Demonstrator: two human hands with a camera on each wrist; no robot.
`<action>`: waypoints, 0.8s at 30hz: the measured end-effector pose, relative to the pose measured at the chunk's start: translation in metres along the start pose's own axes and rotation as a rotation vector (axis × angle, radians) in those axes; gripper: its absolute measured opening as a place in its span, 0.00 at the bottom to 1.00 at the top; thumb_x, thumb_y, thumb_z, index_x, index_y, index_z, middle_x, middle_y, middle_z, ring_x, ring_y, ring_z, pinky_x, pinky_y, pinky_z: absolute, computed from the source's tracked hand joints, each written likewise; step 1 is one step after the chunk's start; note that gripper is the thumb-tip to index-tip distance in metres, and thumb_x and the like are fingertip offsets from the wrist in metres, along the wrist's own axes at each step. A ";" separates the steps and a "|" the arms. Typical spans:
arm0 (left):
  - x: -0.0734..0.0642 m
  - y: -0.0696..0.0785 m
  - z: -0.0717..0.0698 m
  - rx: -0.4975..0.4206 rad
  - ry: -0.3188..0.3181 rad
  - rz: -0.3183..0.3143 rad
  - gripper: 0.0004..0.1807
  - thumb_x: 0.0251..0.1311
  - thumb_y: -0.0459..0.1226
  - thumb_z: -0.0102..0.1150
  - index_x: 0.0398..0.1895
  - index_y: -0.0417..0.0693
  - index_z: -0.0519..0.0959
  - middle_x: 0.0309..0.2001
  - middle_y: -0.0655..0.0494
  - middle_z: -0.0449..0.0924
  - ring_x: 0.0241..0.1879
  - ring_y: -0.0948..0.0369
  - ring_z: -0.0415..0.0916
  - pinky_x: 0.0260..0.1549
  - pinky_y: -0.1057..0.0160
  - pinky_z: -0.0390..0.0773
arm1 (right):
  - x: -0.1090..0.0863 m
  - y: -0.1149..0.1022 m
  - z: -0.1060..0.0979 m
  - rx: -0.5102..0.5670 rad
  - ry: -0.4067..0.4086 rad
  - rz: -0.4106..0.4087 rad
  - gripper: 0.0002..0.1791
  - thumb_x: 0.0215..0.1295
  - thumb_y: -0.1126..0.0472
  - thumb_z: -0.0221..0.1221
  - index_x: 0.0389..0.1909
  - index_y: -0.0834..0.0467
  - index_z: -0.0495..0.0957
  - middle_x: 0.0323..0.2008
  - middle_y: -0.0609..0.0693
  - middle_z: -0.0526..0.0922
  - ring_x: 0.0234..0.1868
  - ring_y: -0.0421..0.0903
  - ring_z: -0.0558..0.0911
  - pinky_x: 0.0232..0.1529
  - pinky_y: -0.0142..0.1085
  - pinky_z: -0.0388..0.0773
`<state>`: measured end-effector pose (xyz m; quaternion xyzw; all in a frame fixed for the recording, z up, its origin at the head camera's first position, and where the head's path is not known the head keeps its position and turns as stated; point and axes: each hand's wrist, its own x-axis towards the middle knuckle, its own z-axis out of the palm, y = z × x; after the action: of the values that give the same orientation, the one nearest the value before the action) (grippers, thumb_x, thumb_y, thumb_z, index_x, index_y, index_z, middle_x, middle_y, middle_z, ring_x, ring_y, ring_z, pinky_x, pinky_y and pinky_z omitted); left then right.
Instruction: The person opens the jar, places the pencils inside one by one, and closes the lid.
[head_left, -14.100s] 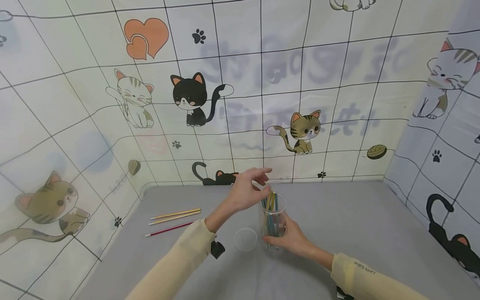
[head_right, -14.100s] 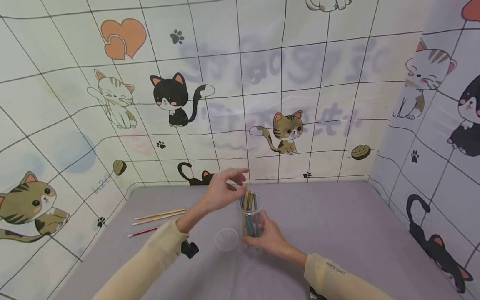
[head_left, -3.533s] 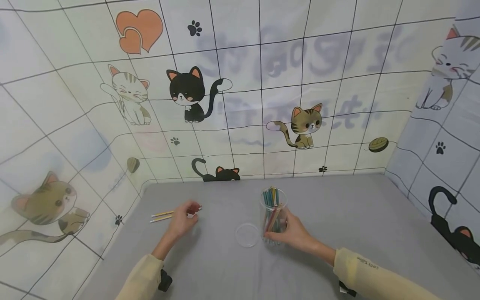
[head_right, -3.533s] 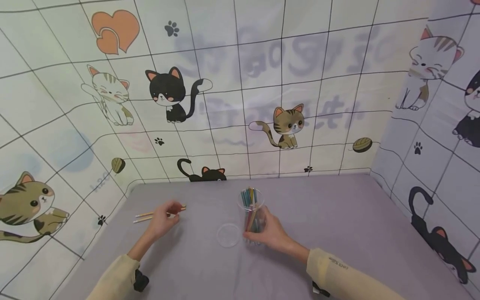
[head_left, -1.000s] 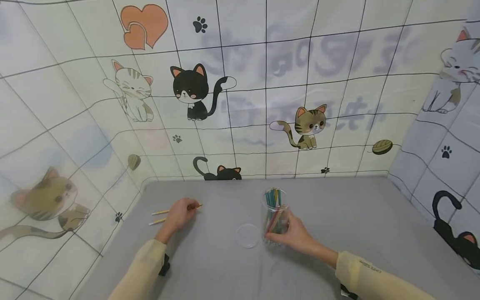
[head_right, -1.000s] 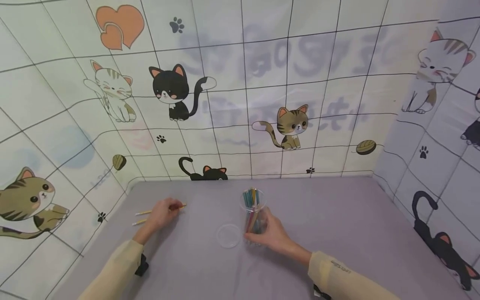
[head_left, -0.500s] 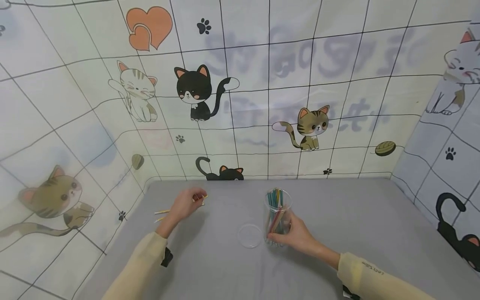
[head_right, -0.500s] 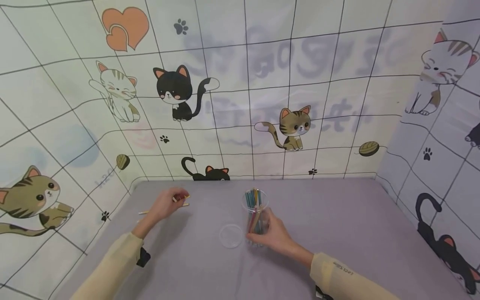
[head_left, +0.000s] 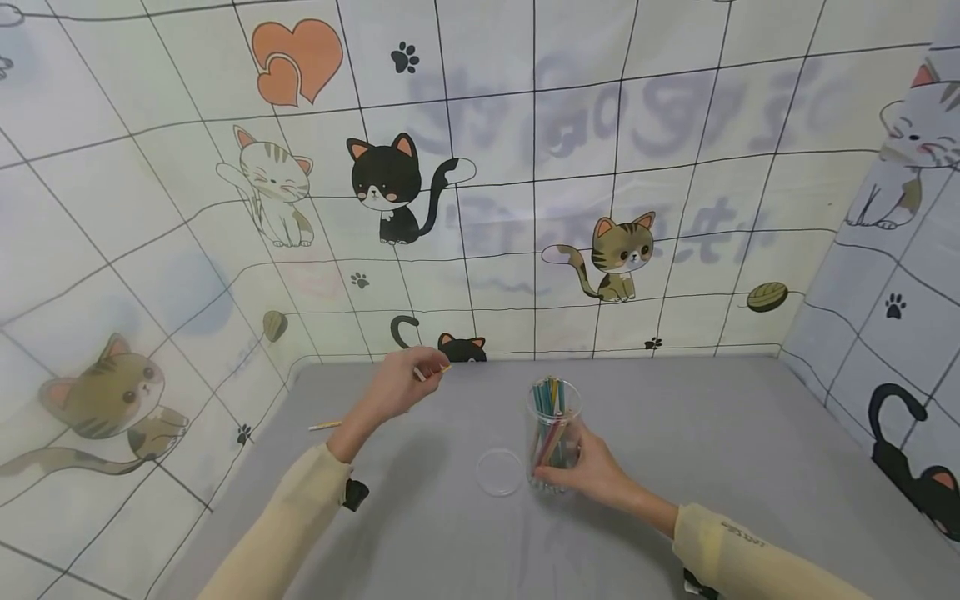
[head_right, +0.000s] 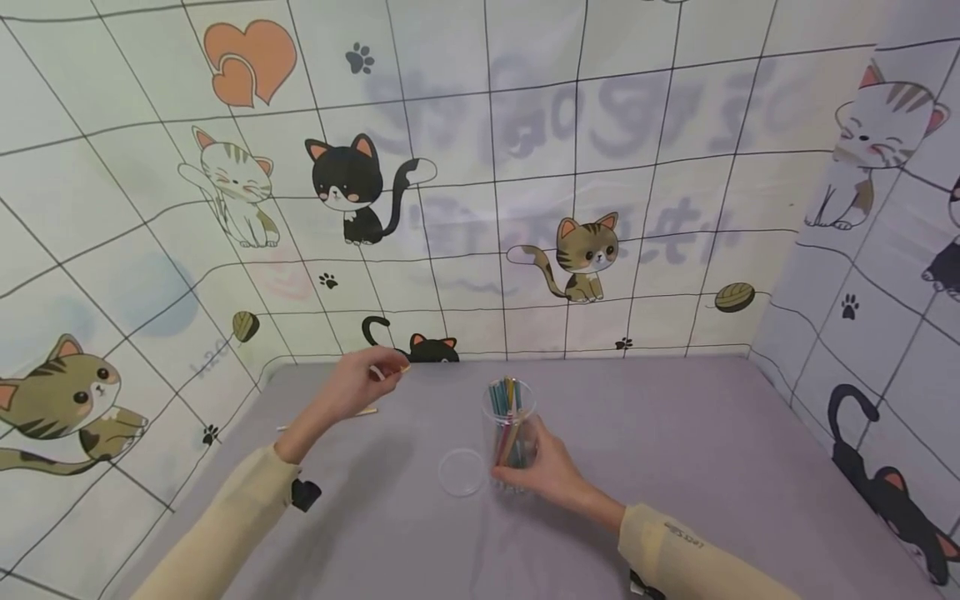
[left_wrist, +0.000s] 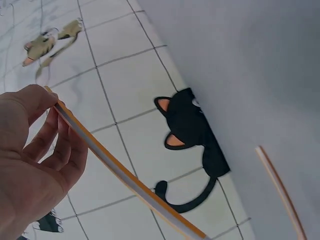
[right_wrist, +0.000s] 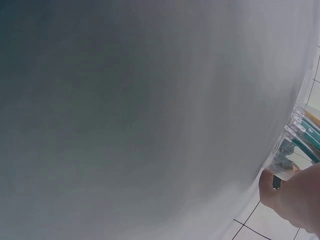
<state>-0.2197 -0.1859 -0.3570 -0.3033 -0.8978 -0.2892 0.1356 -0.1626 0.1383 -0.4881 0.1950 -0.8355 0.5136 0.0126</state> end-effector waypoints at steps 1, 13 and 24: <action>0.002 0.004 0.000 -0.021 0.000 0.002 0.09 0.61 0.26 0.62 0.43 0.43 0.84 0.39 0.52 0.84 0.35 0.61 0.80 0.32 0.65 0.80 | 0.000 0.000 0.000 0.002 0.002 -0.007 0.52 0.50 0.49 0.76 0.73 0.58 0.60 0.63 0.61 0.74 0.59 0.64 0.75 0.54 0.61 0.73; 0.028 0.055 -0.006 -0.223 -0.003 0.105 0.13 0.59 0.23 0.62 0.46 0.40 0.83 0.36 0.54 0.83 0.35 0.61 0.80 0.33 0.65 0.81 | 0.001 0.000 0.002 0.011 -0.002 -0.028 0.51 0.51 0.51 0.76 0.72 0.57 0.60 0.63 0.63 0.73 0.60 0.66 0.74 0.54 0.63 0.71; 0.051 0.089 -0.010 -0.294 0.011 0.207 0.10 0.59 0.24 0.62 0.43 0.40 0.83 0.32 0.54 0.82 0.33 0.63 0.79 0.30 0.62 0.81 | 0.002 -0.002 0.002 0.018 -0.001 -0.031 0.48 0.51 0.52 0.76 0.70 0.58 0.62 0.60 0.61 0.76 0.58 0.60 0.76 0.51 0.58 0.74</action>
<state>-0.2036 -0.1103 -0.2882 -0.4090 -0.8091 -0.4035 0.1239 -0.1637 0.1353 -0.4872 0.2082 -0.8278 0.5206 0.0183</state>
